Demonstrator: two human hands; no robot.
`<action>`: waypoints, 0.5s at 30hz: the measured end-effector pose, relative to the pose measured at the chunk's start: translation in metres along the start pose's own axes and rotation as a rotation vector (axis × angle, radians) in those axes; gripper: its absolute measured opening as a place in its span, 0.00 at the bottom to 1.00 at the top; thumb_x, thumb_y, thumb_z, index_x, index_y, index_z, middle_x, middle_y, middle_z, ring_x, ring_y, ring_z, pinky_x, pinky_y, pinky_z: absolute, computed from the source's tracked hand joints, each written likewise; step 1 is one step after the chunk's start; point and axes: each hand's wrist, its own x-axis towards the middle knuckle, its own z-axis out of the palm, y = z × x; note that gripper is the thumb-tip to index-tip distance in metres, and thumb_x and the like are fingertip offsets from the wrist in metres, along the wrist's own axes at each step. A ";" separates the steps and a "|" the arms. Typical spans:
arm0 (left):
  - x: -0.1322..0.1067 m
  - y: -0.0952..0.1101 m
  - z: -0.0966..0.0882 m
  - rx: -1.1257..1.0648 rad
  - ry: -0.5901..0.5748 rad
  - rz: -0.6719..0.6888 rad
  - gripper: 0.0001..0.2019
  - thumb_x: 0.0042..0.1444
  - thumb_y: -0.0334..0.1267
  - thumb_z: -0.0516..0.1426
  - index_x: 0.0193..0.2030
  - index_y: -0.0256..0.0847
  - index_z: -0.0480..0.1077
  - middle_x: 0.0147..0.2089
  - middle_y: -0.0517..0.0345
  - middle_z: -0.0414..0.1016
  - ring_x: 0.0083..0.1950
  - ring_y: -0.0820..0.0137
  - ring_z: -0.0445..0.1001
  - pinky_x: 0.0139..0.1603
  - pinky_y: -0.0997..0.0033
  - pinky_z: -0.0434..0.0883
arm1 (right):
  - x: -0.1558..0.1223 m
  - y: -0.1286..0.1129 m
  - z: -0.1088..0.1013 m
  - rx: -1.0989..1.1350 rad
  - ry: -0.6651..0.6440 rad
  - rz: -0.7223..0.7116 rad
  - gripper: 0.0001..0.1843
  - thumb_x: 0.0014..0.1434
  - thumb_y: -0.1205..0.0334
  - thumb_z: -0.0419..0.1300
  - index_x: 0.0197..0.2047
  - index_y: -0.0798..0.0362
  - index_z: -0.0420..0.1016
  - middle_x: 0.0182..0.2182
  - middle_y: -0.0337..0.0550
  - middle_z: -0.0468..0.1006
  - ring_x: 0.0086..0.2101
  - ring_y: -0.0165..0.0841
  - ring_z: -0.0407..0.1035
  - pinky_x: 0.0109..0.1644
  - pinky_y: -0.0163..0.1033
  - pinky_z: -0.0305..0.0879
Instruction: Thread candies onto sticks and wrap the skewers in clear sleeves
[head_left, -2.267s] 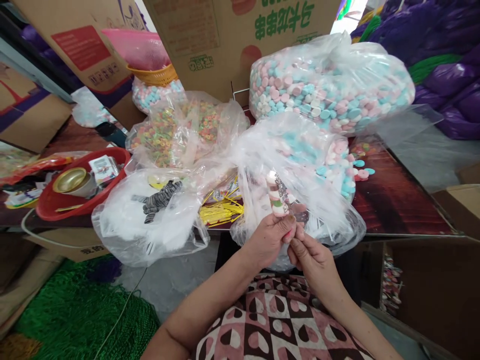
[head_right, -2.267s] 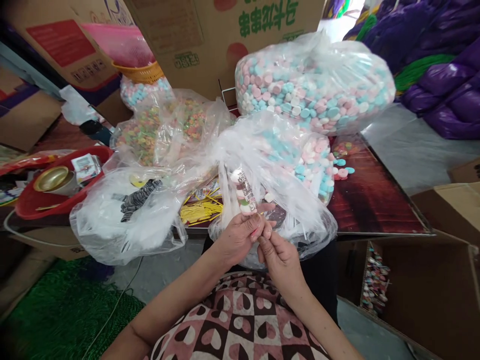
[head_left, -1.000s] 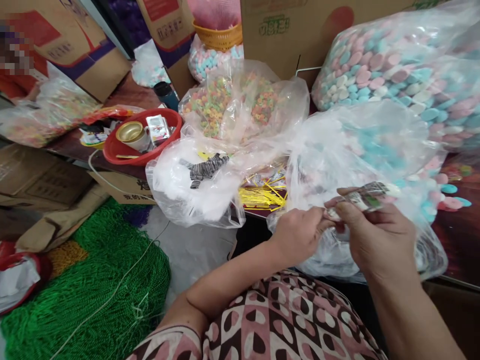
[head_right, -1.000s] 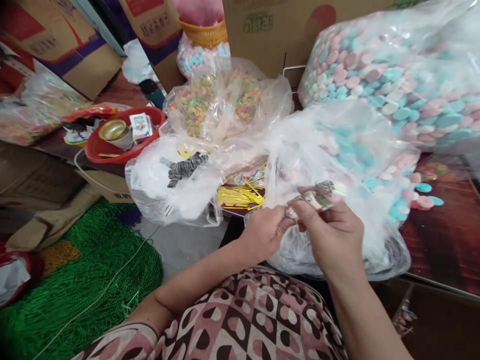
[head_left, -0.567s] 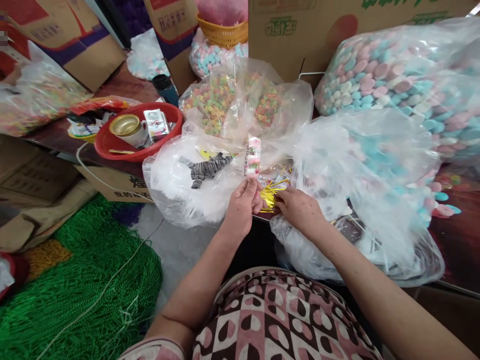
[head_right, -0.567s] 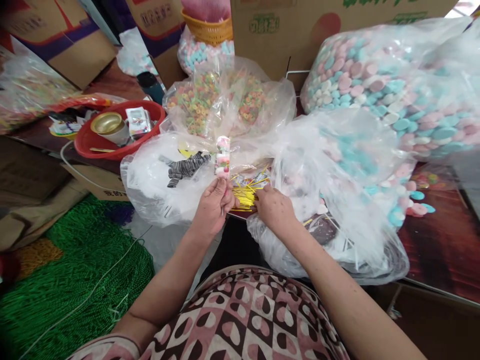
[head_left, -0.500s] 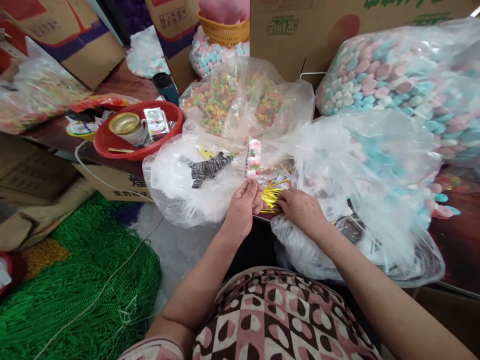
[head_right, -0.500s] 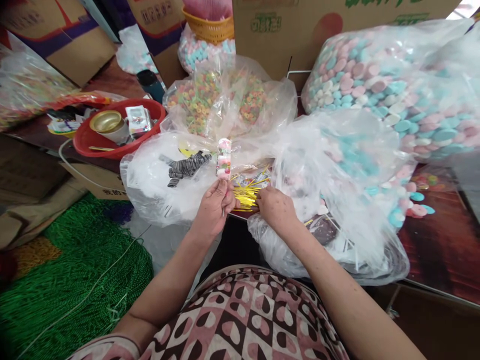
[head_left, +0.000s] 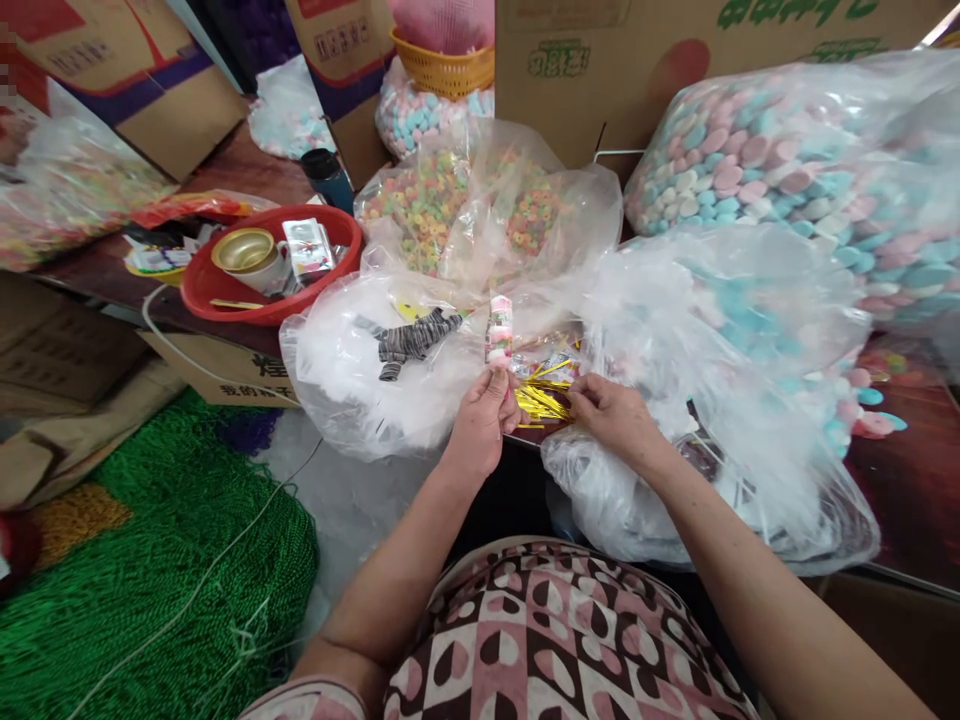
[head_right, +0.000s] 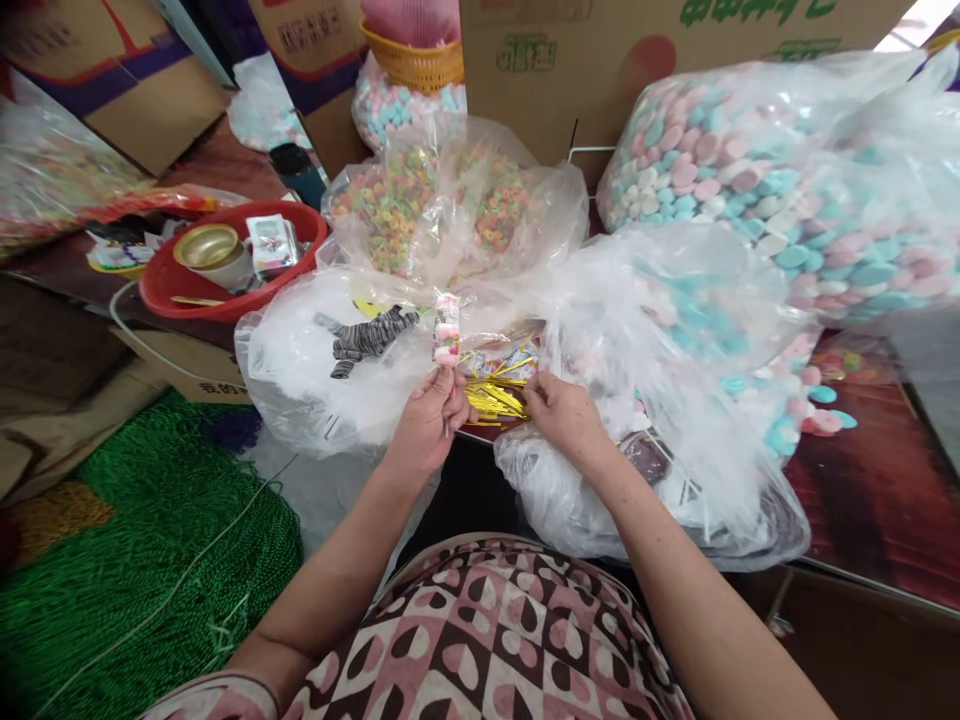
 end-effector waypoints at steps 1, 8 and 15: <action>0.000 0.000 0.000 -0.004 -0.007 -0.004 0.22 0.51 0.56 0.66 0.31 0.39 0.67 0.16 0.74 0.53 0.16 0.82 0.53 0.24 0.78 0.66 | -0.001 0.001 -0.001 0.011 0.016 0.002 0.10 0.60 0.61 0.53 0.32 0.52 0.73 0.26 0.41 0.79 0.27 0.34 0.72 0.32 0.36 0.60; 0.000 0.002 0.005 -0.007 -0.016 -0.072 0.23 0.46 0.56 0.68 0.33 0.40 0.67 0.16 0.74 0.54 0.14 0.82 0.53 0.16 0.81 0.60 | -0.008 0.007 -0.018 0.300 0.089 0.044 0.10 0.56 0.56 0.57 0.29 0.52 0.75 0.24 0.40 0.78 0.26 0.33 0.69 0.31 0.37 0.61; 0.000 -0.001 0.007 0.031 0.005 -0.072 0.25 0.45 0.58 0.68 0.32 0.40 0.66 0.15 0.75 0.52 0.14 0.83 0.50 0.14 0.82 0.58 | -0.009 0.005 -0.014 0.716 0.013 0.186 0.14 0.54 0.49 0.62 0.31 0.52 0.74 0.23 0.40 0.77 0.24 0.31 0.67 0.31 0.37 0.63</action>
